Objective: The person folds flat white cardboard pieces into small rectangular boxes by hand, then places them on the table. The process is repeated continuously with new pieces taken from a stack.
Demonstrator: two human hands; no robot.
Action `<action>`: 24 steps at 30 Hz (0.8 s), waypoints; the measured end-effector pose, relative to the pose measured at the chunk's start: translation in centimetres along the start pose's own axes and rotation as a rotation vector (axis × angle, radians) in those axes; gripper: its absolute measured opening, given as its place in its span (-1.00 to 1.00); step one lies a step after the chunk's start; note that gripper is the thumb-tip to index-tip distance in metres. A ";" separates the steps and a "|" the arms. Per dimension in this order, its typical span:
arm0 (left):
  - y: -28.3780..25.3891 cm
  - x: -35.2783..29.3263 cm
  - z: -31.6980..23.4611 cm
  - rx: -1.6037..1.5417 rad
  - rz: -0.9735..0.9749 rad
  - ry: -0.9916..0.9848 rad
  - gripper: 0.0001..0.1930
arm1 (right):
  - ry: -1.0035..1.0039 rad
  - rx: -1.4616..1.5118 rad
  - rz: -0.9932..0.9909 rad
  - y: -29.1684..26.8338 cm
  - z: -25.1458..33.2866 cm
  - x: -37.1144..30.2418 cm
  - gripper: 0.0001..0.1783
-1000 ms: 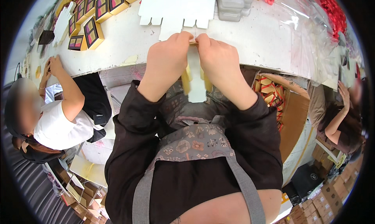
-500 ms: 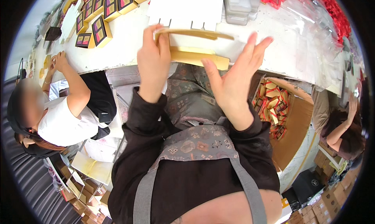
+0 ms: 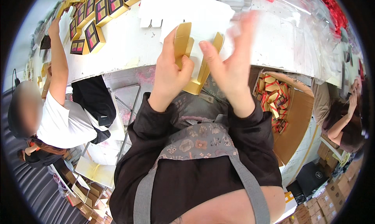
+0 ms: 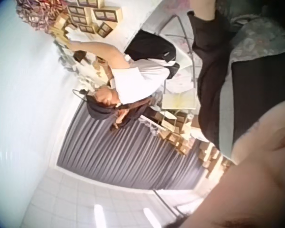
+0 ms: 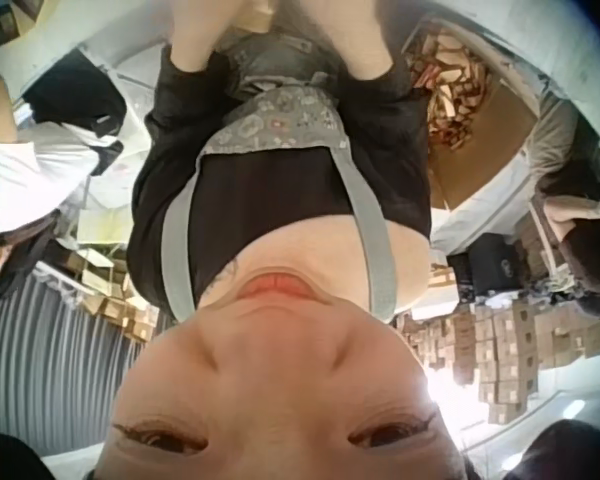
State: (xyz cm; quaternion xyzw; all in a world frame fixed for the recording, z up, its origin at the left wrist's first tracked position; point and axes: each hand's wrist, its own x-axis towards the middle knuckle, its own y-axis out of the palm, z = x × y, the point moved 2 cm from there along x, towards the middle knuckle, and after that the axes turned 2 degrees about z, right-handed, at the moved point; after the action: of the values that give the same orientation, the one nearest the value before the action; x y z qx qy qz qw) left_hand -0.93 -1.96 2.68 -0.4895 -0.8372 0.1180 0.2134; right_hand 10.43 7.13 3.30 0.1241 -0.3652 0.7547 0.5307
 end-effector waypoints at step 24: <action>2.1 -1.1 -1.1 0.099 0.106 -0.214 -0.56 | 0.550 0.433 0.075 2.2 -0.1 -3.9 -0.65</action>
State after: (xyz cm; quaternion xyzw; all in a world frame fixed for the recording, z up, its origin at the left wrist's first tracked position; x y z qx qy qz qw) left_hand 1.68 -1.94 2.53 -0.5064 -0.8214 0.2218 0.1400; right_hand 10.04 4.07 0.08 0.0122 -0.0443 0.8388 0.5425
